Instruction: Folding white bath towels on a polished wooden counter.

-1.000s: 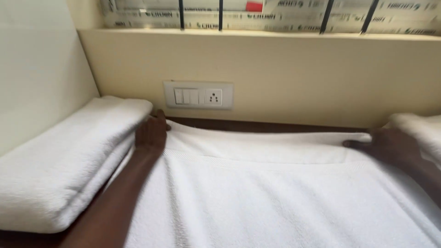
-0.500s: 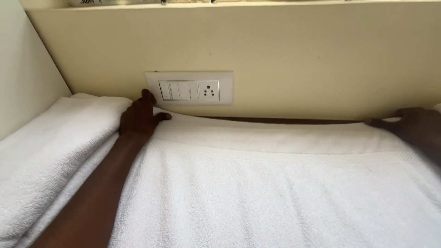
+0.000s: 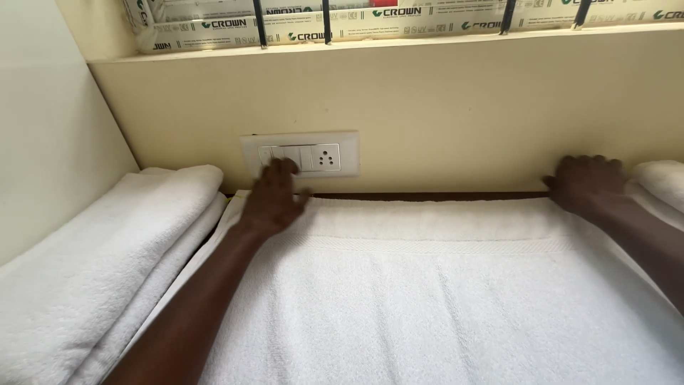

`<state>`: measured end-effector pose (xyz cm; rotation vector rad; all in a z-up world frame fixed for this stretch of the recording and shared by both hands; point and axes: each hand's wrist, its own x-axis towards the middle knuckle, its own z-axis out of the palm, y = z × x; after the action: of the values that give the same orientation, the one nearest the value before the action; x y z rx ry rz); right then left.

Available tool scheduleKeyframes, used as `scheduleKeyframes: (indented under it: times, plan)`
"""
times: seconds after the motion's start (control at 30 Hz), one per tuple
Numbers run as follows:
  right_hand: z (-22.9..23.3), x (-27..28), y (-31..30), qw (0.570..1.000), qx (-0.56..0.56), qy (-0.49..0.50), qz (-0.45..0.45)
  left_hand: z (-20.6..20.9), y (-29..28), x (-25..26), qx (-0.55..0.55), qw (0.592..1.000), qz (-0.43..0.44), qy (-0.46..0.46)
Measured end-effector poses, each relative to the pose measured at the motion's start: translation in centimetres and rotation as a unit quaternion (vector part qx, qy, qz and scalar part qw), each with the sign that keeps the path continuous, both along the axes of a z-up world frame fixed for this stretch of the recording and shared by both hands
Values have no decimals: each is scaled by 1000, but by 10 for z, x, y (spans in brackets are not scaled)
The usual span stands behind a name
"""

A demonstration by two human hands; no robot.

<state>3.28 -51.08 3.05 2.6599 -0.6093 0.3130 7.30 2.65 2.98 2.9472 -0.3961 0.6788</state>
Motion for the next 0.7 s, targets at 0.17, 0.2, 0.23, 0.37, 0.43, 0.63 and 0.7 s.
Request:
scheduleKeyframes:
  times: [0.17,0.2,0.23,0.37,0.43,0.63,0.7]
  plan:
    - [7,-25,99,981,147,-33,126,-25,-24,-38,-3,973,-100,208]
    - [9,-37,126,962,205,-8,182,-27,-24,-42,-4,975,-79,206]
    - [12,-48,153,935,262,15,238,-29,-24,-46,-4,977,-57,205]
    - [-8,-87,214,892,318,66,314,-32,0,-60,-14,971,-12,238]
    - [-32,-81,219,891,283,74,348,-38,18,-46,-11,973,5,232]
    - [-25,-119,202,897,268,124,330,-44,52,-50,-15,978,50,203]
    - [-16,-128,176,900,289,125,300,-41,57,-58,-13,975,64,211]
